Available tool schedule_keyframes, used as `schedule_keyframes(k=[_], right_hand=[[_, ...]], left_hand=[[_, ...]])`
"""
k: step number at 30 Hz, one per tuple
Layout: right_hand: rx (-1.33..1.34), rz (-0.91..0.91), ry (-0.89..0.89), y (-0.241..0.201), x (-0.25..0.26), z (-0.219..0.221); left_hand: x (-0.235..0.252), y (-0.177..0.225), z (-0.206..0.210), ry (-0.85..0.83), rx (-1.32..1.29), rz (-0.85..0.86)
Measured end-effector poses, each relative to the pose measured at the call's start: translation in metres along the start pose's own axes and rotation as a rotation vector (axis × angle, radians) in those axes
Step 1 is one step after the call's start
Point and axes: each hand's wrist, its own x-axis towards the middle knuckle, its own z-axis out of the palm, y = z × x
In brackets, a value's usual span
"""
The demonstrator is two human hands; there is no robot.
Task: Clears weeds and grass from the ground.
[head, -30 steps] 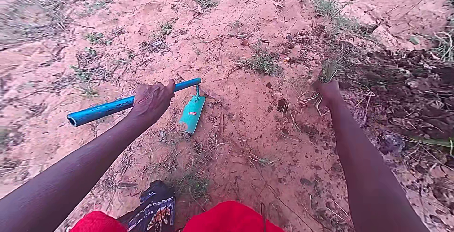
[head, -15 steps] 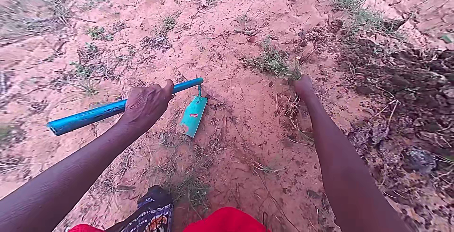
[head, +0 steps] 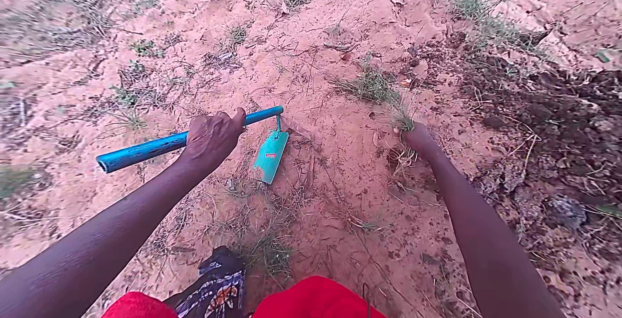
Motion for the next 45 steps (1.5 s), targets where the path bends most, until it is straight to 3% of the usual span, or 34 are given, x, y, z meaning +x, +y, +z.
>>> schedule_keyframes(k=[6, 10, 12, 15, 18, 23, 27, 29, 31, 34, 42, 45], right_hand=[[0.194, 0.023, 0.107, 0.029, -0.087, -0.020], [0.392, -0.014, 0.486, 0.043, -0.121, -0.093], [0.320, -0.023, 0.591, 0.048, -0.124, -0.131], [-0.179, 0.230, 0.442, 0.062, -0.093, -0.150], [-0.314, 0.295, 0.361, 0.037, -0.060, -0.138], [0.021, 0.023, 0.367, -0.010, -0.008, -0.077], [0.216, -0.048, 0.250, -0.042, 0.056, -0.034], [0.093, -0.104, 0.123, -0.060, 0.083, -0.018], [-0.226, -0.114, 0.019, -0.075, 0.105, -0.005], [-0.571, -0.114, 0.019, -0.088, 0.128, 0.005], [-0.511, -0.385, -0.093, -0.110, 0.131, 0.040], [-0.364, -0.364, -0.048, -0.105, 0.122, 0.041]], left_hand=[[0.000, -0.004, 0.000, 0.005, -0.034, 0.038], [0.000, -0.006, 0.002, 0.028, -0.029, 0.045], [-0.001, -0.003, -0.003, -0.006, -0.017, 0.032], [-0.002, 0.006, -0.012, -0.074, -0.010, 0.021], [-0.005, 0.012, -0.018, -0.088, -0.043, 0.017], [-0.005, 0.008, -0.009, -0.030, -0.002, 0.004], [-0.005, 0.004, 0.000, 0.012, 0.040, 0.012], [-0.003, 0.005, 0.000, -0.013, 0.073, -0.008], [-0.002, 0.007, -0.001, -0.049, 0.097, -0.025], [-0.001, 0.012, -0.004, -0.062, 0.092, -0.032], [-0.002, 0.032, -0.016, -0.123, 0.139, -0.090], [-0.002, 0.038, -0.020, -0.121, 0.139, -0.084]])
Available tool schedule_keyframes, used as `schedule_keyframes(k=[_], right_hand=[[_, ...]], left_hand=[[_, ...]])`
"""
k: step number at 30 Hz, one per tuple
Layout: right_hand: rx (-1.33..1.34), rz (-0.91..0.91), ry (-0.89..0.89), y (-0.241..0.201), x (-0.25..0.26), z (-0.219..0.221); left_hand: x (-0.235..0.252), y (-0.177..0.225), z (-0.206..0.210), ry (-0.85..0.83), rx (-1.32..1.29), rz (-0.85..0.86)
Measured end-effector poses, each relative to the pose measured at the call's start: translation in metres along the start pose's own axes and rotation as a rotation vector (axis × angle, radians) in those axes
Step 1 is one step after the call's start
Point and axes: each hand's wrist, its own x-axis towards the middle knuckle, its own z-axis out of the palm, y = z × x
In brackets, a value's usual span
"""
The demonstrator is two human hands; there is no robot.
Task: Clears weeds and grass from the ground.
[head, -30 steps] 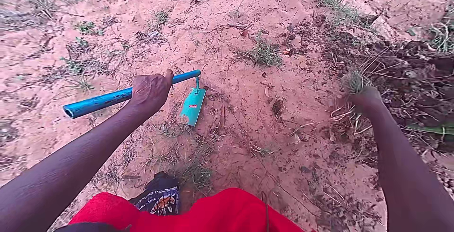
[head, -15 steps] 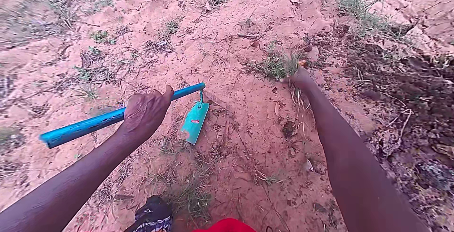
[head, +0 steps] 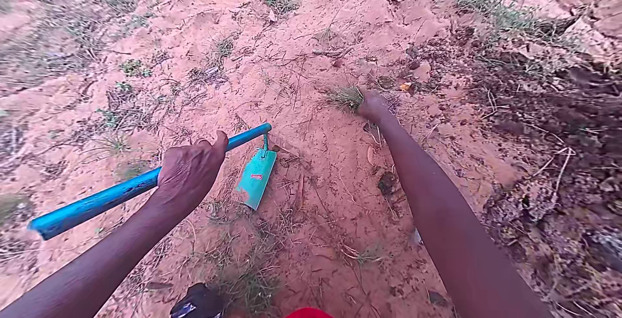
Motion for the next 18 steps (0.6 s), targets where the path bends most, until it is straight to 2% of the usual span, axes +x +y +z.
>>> schedule_keyframes(k=[3, 8, 11, 18], right_hand=[[0.146, 0.095, 0.025, -0.001, -0.001, -0.002], [0.162, 0.174, -0.022, -0.009, -0.004, -0.005], [0.178, 0.172, 0.008, -0.006, -0.016, -0.006], [0.306, 0.303, 0.071, 0.010, -0.057, 0.004]], left_hand=[[-0.001, 0.000, 0.003, 0.027, -0.004, 0.013], [-0.002, 0.001, -0.002, -0.003, 0.000, -0.007], [-0.003, 0.002, -0.006, -0.032, -0.045, -0.016], [-0.003, -0.007, 0.000, 0.006, -0.100, 0.028]])
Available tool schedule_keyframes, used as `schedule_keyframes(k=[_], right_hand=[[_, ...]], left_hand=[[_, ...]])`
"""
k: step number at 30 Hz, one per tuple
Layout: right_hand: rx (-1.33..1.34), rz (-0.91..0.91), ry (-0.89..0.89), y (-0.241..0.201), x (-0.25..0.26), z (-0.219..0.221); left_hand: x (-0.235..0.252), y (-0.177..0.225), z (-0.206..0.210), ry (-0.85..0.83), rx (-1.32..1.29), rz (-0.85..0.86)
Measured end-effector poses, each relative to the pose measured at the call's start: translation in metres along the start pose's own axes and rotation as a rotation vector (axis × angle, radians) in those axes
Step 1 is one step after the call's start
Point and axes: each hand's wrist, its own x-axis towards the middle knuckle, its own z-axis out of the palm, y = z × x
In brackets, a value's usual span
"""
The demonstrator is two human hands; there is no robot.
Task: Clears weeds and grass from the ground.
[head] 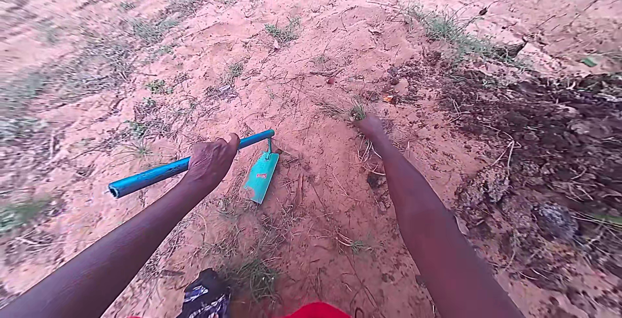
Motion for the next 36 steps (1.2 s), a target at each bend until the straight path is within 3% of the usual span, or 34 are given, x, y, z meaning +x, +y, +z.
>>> schedule_keyframes(k=[8, 15, 20, 28, 33, 36], right_hand=[[-0.050, 0.054, 0.012, 0.027, -0.092, -0.018], [0.274, 0.078, 0.207, 0.078, -0.143, -0.073], [0.472, 0.097, 0.288, 0.072, -0.189, -0.087], [0.426, 0.180, 0.565, 0.098, -0.271, -0.144], [0.578, -0.048, 0.793, 0.083, -0.312, -0.203], [0.575, -0.120, 0.786, 0.092, -0.292, -0.203]], left_hand=[[-0.011, 0.003, 0.001, 0.014, -0.062, -0.002], [-0.012, 0.002, 0.004, 0.063, -0.027, 0.038], [-0.010, 0.000, 0.004, 0.099, -0.049, 0.063], [-0.013, 0.003, 0.005, 0.091, -0.072, 0.087], [-0.018, 0.005, 0.001, 0.093, -0.077, 0.107], [-0.019, 0.004, 0.000, 0.090, -0.084, 0.105]])
